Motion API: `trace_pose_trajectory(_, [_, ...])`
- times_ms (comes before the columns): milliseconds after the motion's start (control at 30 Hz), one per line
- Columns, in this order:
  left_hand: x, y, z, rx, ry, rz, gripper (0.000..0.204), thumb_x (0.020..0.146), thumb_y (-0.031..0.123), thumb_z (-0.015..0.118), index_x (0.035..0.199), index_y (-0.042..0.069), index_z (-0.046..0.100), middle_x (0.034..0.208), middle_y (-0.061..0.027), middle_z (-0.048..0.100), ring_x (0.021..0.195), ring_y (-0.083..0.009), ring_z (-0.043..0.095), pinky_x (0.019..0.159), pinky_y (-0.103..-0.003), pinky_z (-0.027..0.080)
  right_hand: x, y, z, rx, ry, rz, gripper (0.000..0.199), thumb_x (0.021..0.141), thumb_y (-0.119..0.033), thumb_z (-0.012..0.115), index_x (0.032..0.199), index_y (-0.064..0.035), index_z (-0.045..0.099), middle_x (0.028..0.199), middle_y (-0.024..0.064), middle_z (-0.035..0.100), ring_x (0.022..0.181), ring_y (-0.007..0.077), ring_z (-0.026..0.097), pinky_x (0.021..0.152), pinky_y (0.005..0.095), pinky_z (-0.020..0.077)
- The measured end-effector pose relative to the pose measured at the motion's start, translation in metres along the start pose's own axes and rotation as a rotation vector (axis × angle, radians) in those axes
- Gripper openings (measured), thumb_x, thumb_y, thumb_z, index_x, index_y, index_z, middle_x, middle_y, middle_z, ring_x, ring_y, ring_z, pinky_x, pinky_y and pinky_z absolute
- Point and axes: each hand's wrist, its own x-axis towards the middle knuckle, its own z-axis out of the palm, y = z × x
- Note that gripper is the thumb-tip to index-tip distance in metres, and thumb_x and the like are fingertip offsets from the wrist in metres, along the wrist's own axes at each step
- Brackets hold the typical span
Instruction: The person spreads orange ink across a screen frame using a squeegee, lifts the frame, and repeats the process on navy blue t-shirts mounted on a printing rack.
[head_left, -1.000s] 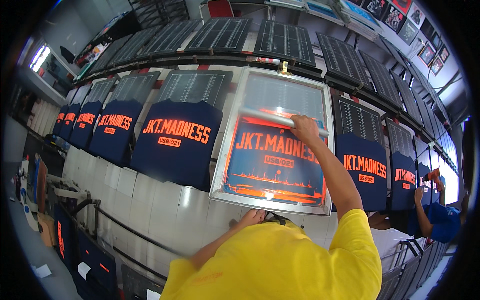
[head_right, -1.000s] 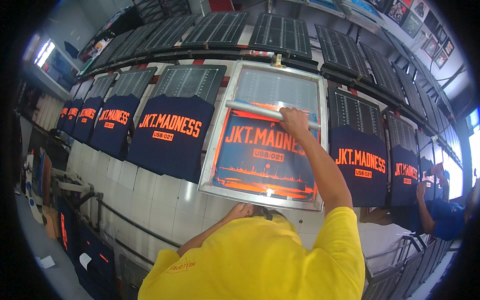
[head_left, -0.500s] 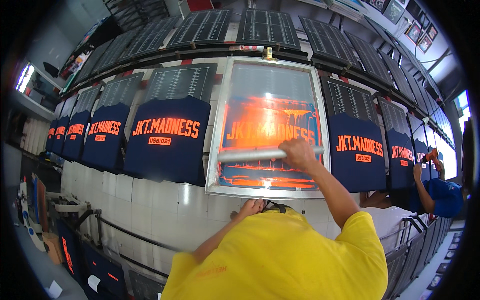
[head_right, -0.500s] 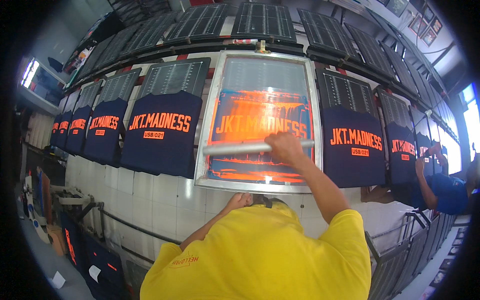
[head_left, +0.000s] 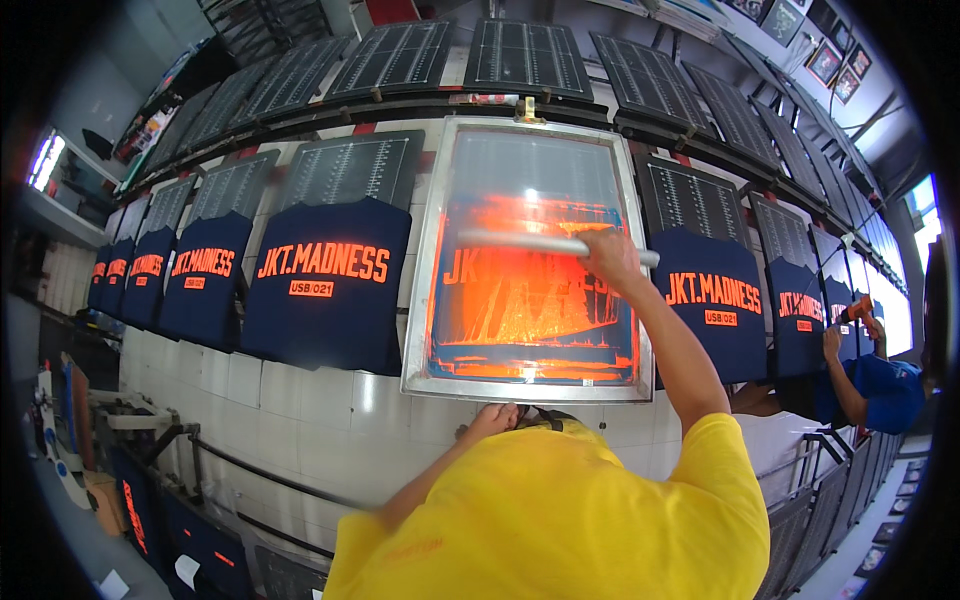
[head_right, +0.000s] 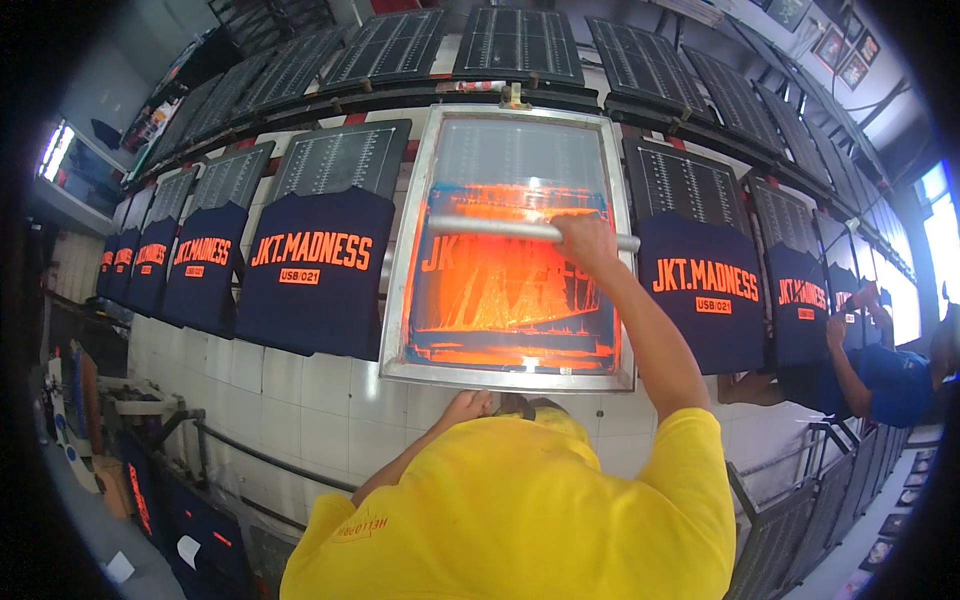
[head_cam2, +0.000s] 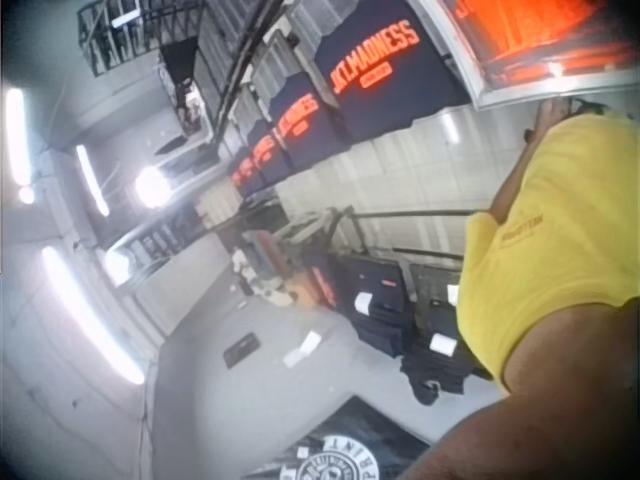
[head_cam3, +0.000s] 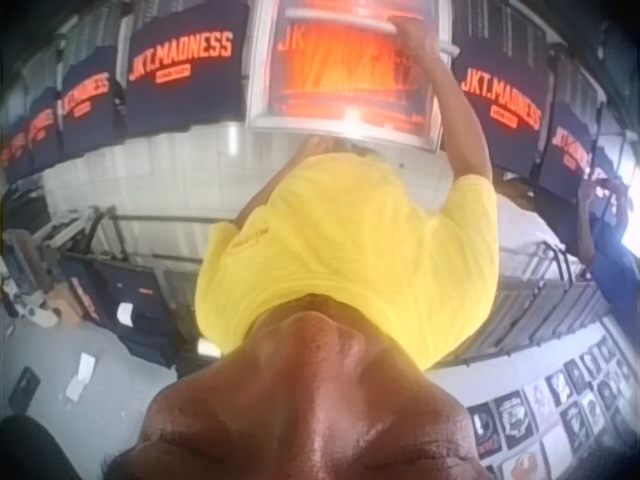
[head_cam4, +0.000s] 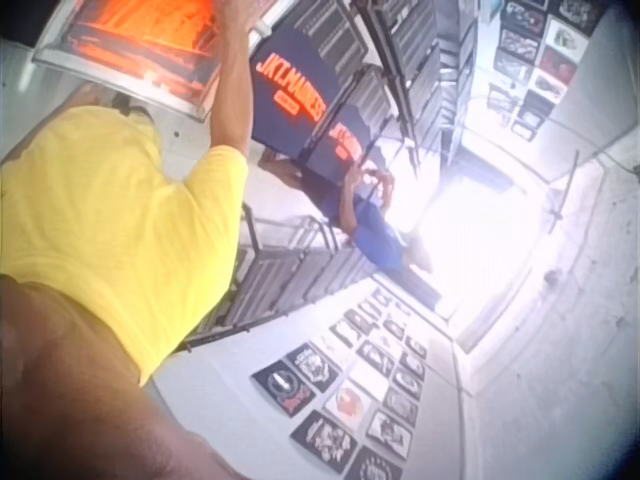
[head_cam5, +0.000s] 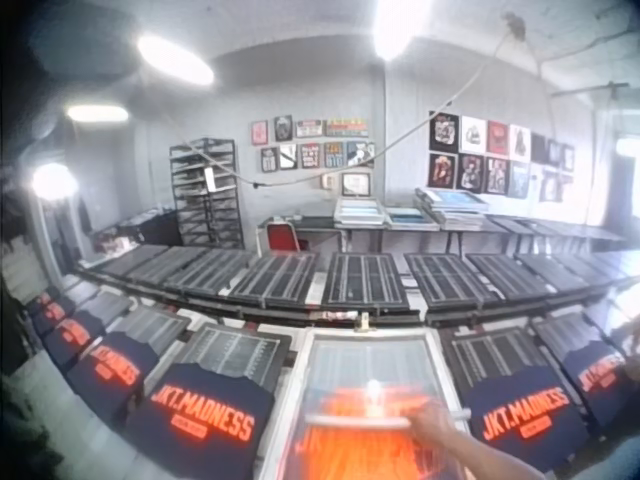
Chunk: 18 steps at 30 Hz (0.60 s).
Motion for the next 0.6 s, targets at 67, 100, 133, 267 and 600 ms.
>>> trace_pose_trajectory(67, [-0.003,0.007,0.003,-0.025,0.02,0.007,0.039,0.106,0.034,0.044,0.082,0.004,0.054,0.069,0.0001,0.051,0.065,-0.0104,0.046,0.062,-0.028,0.041,0.029,0.012,0.0,-0.038,-0.037,0.04,0.022,0.073,-0.018,0.073,0.094,-0.0153,0.068,0.085,0.0104,0.069,0.082,0.0316,0.068,0.071,0.0451,0.0533])
trace_pose_trajectory(100, [-0.003,0.007,0.002,-0.025,0.014,0.002,0.039,0.106,0.034,0.045,0.082,0.004,0.054,0.07,0.0002,0.051,0.065,-0.0104,0.046,0.062,-0.028,0.041,0.04,0.016,0.0,-0.022,-0.028,0.025,0.023,0.073,-0.019,0.073,0.094,-0.0148,0.068,0.086,0.0107,0.07,0.082,0.032,0.068,0.071,0.0455,0.0532])
trace_pose_trajectory(133, [-0.004,0.008,0.001,-0.025,0.007,-0.003,0.039,0.105,0.034,0.045,0.082,0.004,0.053,0.071,0.0002,0.05,0.066,-0.0104,0.046,0.063,-0.028,0.041,0.049,0.019,0.0,-0.006,-0.019,0.011,0.023,0.073,-0.019,0.073,0.095,-0.0142,0.068,0.086,0.0111,0.07,0.083,0.0325,0.068,0.072,0.0459,0.0531])
trace_pose_trajectory(267, [-0.002,-0.004,-0.001,-0.054,-0.013,0.058,0.039,0.105,0.034,0.045,0.081,0.004,0.052,0.071,0.0001,0.05,0.067,-0.0104,0.046,0.063,-0.028,0.041,0.064,0.02,0.004,-0.05,-0.07,0.035,0.023,0.073,-0.022,0.073,0.094,-0.0131,0.069,0.088,0.0124,0.07,0.084,0.0336,0.068,0.074,0.0468,0.0528])
trace_pose_trajectory(600, [-0.008,0.017,0.005,-0.046,0.02,0.016,0.04,0.105,0.033,0.045,0.078,0.005,0.051,0.07,0.0008,0.049,0.067,-0.01,0.044,0.064,-0.027,0.04,0.013,-0.014,-0.012,-0.012,-0.142,0.048,0.016,0.074,-0.021,0.069,0.089,-0.0144,0.071,0.081,0.011,0.07,0.074,0.0343,0.067,0.068,0.0463,0.0536])
